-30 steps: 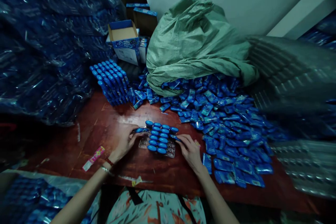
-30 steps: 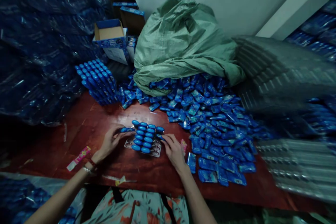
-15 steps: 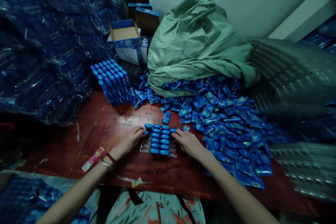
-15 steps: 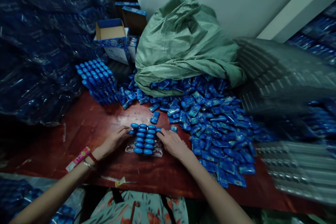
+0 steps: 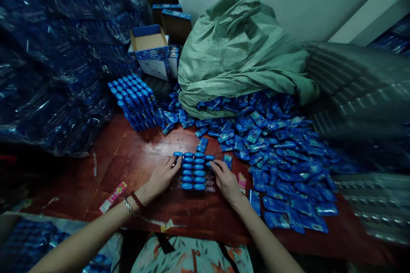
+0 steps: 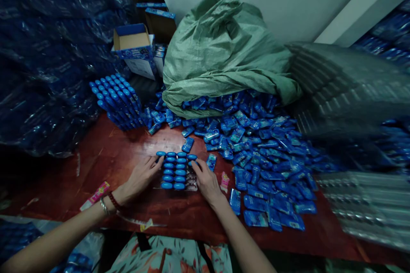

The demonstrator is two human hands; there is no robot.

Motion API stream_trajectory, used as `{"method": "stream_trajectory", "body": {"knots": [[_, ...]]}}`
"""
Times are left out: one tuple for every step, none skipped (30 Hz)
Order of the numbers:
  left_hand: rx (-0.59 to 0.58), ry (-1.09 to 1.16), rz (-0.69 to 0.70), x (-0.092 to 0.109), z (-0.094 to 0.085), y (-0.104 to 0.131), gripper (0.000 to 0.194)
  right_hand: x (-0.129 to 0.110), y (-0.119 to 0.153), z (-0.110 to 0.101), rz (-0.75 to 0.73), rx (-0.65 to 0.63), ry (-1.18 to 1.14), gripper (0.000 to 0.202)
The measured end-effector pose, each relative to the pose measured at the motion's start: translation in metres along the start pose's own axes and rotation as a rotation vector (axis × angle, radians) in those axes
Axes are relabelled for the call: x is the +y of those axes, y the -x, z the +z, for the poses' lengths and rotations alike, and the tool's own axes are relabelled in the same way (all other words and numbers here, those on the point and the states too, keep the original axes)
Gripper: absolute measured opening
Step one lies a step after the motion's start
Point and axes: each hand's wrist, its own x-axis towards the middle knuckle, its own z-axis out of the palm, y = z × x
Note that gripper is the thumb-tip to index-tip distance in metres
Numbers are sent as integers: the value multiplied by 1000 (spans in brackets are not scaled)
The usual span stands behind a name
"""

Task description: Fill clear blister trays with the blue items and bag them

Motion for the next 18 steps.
{"method": "stream_trajectory", "body": {"knots": [[36, -24, -27, 0, 0, 2, 44, -2, 0, 3, -8, 38, -2, 43], [77, -28, -48, 0, -2, 2, 42, -5, 0, 4, -11, 57, 6, 42], [119, -8, -67, 0, -5, 0, 38, -9, -1, 4, -2, 65, 18, 40], [160, 32, -86, 0, -9, -5, 33, -12, -2, 3, 17, 66, 23, 38], [199, 85, -108, 0, -13, -13, 28, -15, -3, 2, 42, 65, 11, 35], [225, 143, -129, 1, -19, -24, 26, -16, -3, -1, 74, 68, -20, 34], [227, 197, -141, 2, -24, -38, 26, -16, -2, -4, 117, 85, -64, 32], [198, 236, -138, 4, -29, -53, 26, -13, -1, -7, 173, 118, -114, 32], [129, 254, -129, 6, -33, -70, 25, -9, 0, -10, 236, 163, -157, 32], [17, 248, -123, 10, -36, -87, 24, -3, 1, -13, 304, 202, -180, 32], [-113, 224, -129, 14, -37, -103, 23, 3, 2, -17, 373, 225, -171, 33], [-236, 190, -149, 18, -37, -119, 23, 10, 2, -19, 435, 222, -129, 33], [-335, 157, -179, 23, -35, -134, 25, 16, 1, -21, 488, 187, -63, 33], [-404, 133, -210, 29, -32, -146, 27, 20, -1, -22, 534, 129, 18, 35], [-446, 122, -230, 34, -27, -157, 28, 24, -3, -22, 579, 65, 104, 38], [-464, 121, -237, 39, -23, -165, 26, 25, -6, -21, 623, 9, 177, 43], [-472, 125, -237, 44, -18, -172, 23, 26, -9, -20, 664, -37, 226, 46], [-482, 129, -234, 47, -14, -176, 19, 25, -11, -18, 701, -70, 247, 47]]}}
